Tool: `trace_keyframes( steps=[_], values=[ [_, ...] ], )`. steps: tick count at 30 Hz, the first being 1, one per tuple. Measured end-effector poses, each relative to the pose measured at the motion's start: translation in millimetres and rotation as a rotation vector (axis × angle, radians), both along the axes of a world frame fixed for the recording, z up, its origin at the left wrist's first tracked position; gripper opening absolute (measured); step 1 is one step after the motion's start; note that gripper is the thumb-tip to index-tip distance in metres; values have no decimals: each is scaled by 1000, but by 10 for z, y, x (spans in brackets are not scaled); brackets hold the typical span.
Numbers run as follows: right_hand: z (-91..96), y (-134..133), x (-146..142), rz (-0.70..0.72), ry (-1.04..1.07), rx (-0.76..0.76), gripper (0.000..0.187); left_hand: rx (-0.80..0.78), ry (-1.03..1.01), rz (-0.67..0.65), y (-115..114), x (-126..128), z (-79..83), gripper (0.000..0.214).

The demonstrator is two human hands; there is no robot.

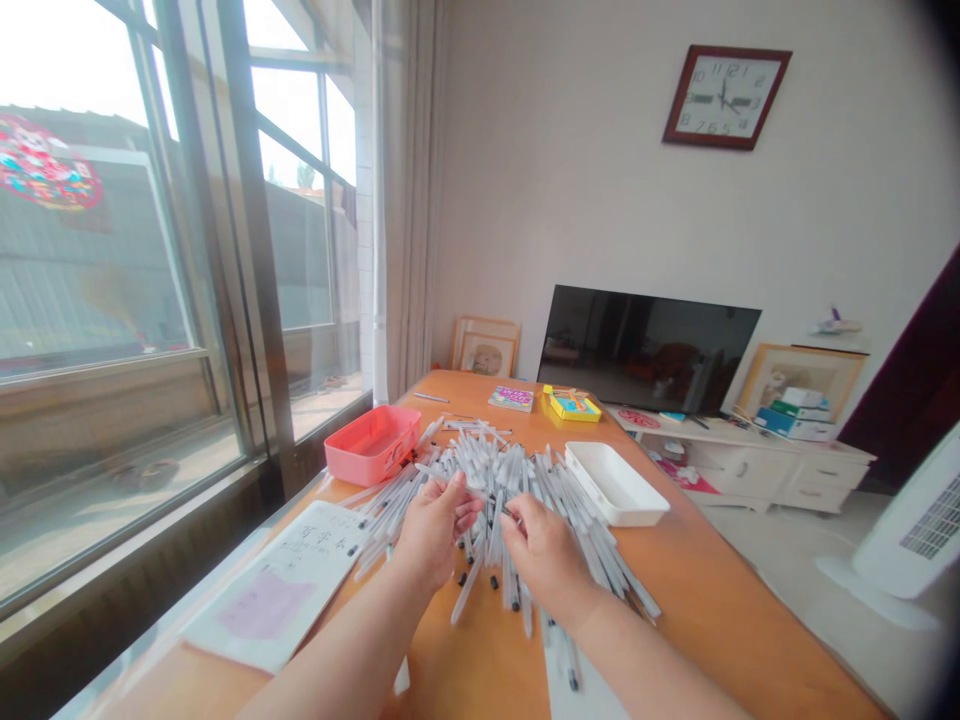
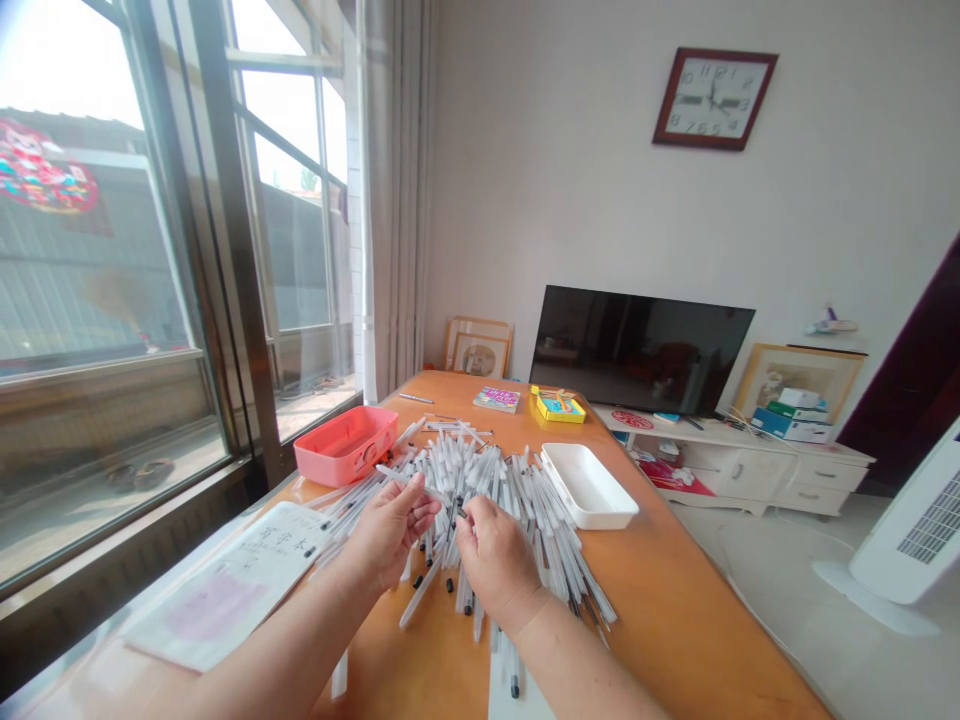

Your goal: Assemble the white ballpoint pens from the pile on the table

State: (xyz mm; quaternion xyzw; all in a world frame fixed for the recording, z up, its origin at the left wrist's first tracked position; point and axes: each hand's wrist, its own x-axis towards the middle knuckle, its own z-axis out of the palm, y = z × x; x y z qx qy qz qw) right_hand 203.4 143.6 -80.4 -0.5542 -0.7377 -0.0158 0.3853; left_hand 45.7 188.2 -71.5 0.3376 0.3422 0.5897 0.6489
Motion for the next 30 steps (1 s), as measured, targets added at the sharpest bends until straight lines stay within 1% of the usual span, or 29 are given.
trace_keyframes(
  steps=[4, 6, 8, 12, 14, 16, 18, 21, 24, 26, 30],
  values=[
    [-30, 18, 35, -118, -65, -37, 13, 11, 8, -4, 17, -22, -11, 38],
    [-36, 27, 49, -153, -72, -20, 20, 15, 22, -11, 15, -14, -27, 37],
    [-32, 29, 48, -131, -46, 0, 25, 19, 38, -21, 3, 6, -41, 36],
    [2, 15, 9, -37, -21, -4, 13, 29, 66, -50, -24, 51, -49, 36],
    [21, 4, 5, -39, -48, -2, 14, 35, 76, -35, -7, 47, -49, 37],
    [33, -3, 28, -75, -89, 6, 16, 46, 83, 29, 47, 6, -51, 38],
    [36, -4, 73, -126, -142, 7, 15, 61, 88, 129, 133, -70, -60, 39],
    [21, 17, 155, -208, -196, -31, 14, 78, 107, 281, 269, -209, -84, 41],
    [-5, 55, 209, -267, -188, -68, 14, 87, 181, 349, 344, -294, -118, 44],
    [-19, 75, 220, -291, -167, -80, 15, 101, 271, 328, 347, -296, -143, 46],
    [-29, 97, 213, -301, -113, -128, 21, 144, 508, 195, 297, -216, -190, 49]
  ],
)
